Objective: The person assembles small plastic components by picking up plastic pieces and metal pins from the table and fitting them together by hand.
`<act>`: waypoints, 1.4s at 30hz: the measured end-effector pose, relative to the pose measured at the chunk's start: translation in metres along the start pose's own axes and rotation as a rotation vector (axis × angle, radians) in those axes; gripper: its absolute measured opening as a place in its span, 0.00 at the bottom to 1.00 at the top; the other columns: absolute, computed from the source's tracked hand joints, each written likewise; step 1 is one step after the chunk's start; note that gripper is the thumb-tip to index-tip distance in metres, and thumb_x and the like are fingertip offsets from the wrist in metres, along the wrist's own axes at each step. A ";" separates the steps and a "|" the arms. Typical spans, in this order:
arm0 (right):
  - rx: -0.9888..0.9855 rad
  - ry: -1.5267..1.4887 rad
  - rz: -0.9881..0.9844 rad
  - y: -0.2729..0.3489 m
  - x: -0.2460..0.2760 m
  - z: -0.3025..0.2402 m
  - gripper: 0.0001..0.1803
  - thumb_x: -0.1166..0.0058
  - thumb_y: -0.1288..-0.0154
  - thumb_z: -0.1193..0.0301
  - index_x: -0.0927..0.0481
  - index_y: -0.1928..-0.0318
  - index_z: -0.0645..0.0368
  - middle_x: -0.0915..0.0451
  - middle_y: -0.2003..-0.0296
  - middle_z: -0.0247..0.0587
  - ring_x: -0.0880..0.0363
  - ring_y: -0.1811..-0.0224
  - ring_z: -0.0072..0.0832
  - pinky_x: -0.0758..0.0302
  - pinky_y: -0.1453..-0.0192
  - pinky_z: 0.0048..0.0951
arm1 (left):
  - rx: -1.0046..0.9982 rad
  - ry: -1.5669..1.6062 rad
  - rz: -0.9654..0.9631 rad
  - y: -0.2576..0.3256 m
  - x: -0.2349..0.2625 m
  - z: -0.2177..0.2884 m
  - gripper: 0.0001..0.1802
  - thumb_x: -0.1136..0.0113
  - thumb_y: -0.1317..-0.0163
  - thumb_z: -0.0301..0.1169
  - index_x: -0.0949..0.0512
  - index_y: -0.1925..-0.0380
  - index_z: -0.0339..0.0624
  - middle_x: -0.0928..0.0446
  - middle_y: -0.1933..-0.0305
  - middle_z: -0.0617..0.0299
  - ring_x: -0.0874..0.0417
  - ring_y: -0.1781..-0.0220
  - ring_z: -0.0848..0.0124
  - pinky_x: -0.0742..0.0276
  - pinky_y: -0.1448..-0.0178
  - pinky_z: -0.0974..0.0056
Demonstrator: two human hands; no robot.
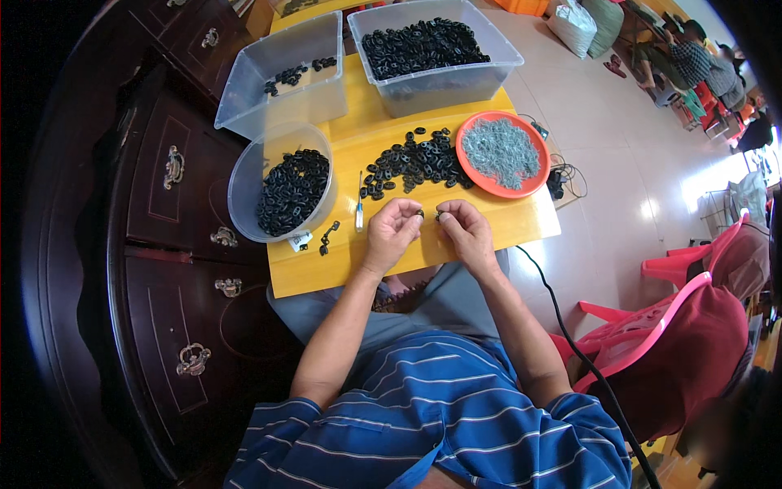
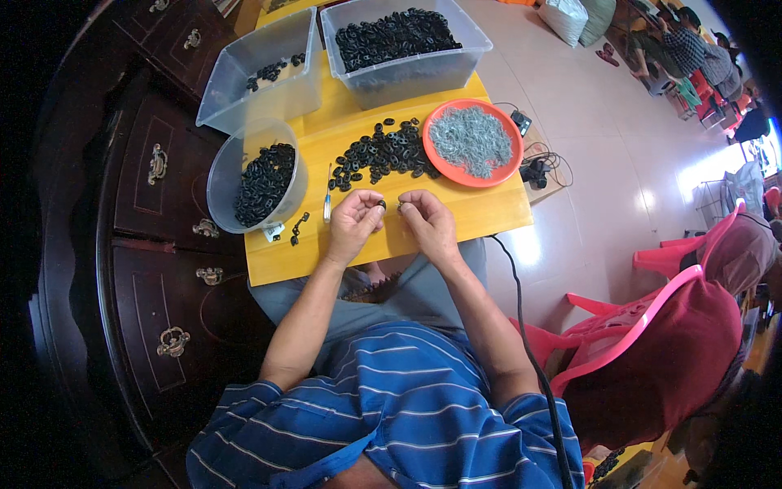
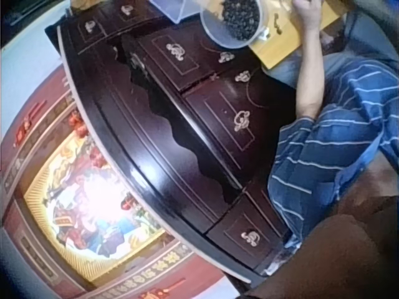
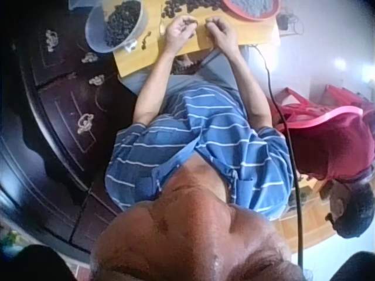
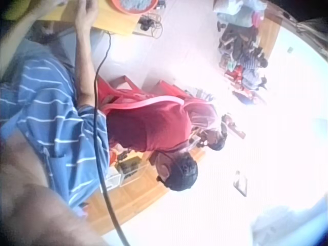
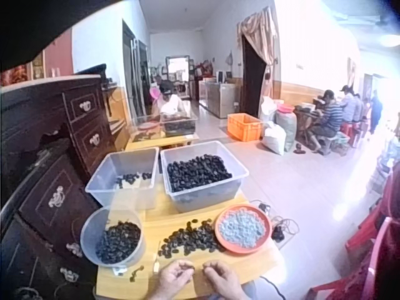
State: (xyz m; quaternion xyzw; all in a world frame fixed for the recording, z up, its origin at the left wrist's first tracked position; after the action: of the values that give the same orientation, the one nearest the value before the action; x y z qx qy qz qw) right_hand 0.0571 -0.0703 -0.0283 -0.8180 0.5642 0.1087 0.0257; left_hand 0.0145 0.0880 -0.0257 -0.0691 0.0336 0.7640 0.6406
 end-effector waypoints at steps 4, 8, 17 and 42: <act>0.001 0.000 -0.010 -0.001 0.001 0.001 0.07 0.47 0.25 0.74 0.22 0.51 0.62 0.21 0.67 0.26 0.26 0.70 0.11 0.29 0.66 0.17 | -0.027 0.012 0.045 0.001 -0.004 0.008 0.10 0.43 0.32 0.20 0.24 0.52 0.38 0.23 0.63 0.71 0.24 0.70 0.86 0.24 0.66 0.76; -0.001 0.025 -0.002 0.000 0.000 0.000 0.07 0.47 0.25 0.73 0.21 0.51 0.62 0.21 0.67 0.26 0.26 0.70 0.11 0.28 0.66 0.17 | -0.068 -0.038 0.023 0.002 -0.004 0.008 0.10 0.43 0.33 0.19 0.24 0.52 0.37 0.23 0.64 0.71 0.25 0.71 0.86 0.25 0.67 0.76; 0.019 0.036 0.009 -0.001 0.001 0.002 0.07 0.46 0.26 0.74 0.21 0.52 0.61 0.19 0.65 0.28 0.25 0.69 0.12 0.27 0.65 0.17 | -0.059 -0.134 -0.034 0.002 -0.004 -0.002 0.11 0.44 0.31 0.19 0.24 0.50 0.37 0.23 0.62 0.70 0.24 0.69 0.86 0.26 0.63 0.77; 0.021 0.059 -0.002 -0.001 0.001 0.003 0.06 0.45 0.27 0.74 0.20 0.53 0.62 0.20 0.69 0.27 0.26 0.71 0.12 0.27 0.67 0.18 | -0.082 -0.180 -0.025 0.003 -0.004 -0.001 0.14 0.40 0.35 0.18 0.22 0.49 0.35 0.23 0.60 0.71 0.23 0.64 0.87 0.25 0.59 0.79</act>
State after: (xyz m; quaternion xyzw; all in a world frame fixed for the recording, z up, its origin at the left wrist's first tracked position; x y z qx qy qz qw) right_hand 0.0583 -0.0705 -0.0318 -0.8211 0.5651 0.0785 0.0180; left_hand 0.0124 0.0837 -0.0262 -0.0268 -0.0562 0.7598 0.6472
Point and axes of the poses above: each hand's wrist, its own y-axis away from the middle knuckle, its own x-axis out of the back of the hand, z = x × y, the point moved 7 cm from there along -y, towards the middle knuckle
